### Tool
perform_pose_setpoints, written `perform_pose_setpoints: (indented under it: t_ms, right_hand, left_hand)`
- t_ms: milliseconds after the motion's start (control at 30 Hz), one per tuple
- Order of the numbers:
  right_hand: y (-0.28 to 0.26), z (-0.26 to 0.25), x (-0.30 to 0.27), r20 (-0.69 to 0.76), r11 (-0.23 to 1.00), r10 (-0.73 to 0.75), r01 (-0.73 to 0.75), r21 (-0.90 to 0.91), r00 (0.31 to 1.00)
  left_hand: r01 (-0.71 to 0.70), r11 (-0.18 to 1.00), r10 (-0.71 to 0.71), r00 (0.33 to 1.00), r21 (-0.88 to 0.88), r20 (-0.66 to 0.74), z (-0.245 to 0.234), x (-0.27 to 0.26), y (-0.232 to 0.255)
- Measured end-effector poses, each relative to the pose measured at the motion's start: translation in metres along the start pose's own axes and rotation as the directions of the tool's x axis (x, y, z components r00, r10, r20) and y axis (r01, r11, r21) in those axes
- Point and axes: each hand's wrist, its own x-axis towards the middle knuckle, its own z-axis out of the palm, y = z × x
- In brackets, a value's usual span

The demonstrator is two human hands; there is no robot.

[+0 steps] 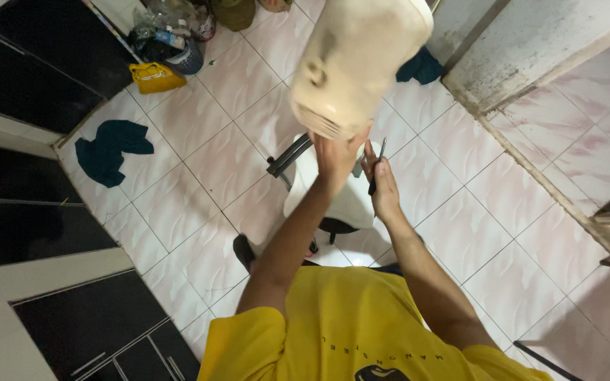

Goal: The person uses a screwdriver to tighten screws on the neck and motor housing of a standing fan. They repeatedly retrieve small parts from a green bowl on a nearby table and insert them into the fan assembly.

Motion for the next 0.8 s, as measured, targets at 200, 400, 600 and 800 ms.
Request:
perform_pose_setpoints:
  t_ms: [200,400,600,800]
  right_hand:
    - [0.014,-0.025,0.043,-0.128,0.962,0.192,-0.161,0.222,0.973]
    - [0.036,-0.045,0.058,-0.184,0.972,0.235,-0.228,0.058,0.954]
    - [0.049,-0.045,0.033,-0.537,0.969,0.182,-0.058,0.238,0.824]
    - [0.073,0.03,0.004,-0.512,0.762,-0.174,-0.214,-0.611,0.841]
  left_hand:
    - [-0.019,0.993,0.019,1.0,0.117,-0.005,-0.006,-0.016,-0.008]
    - [-0.023,0.997,0.015,0.993,0.068,0.116,-0.026,-0.004,-0.043]
    - [-0.112,0.953,0.208,0.917,-0.282,0.34,-0.03,0.023,-0.068]
    - [-0.083,0.947,0.23,0.849,-0.311,0.475,-0.059,0.042,-0.064]
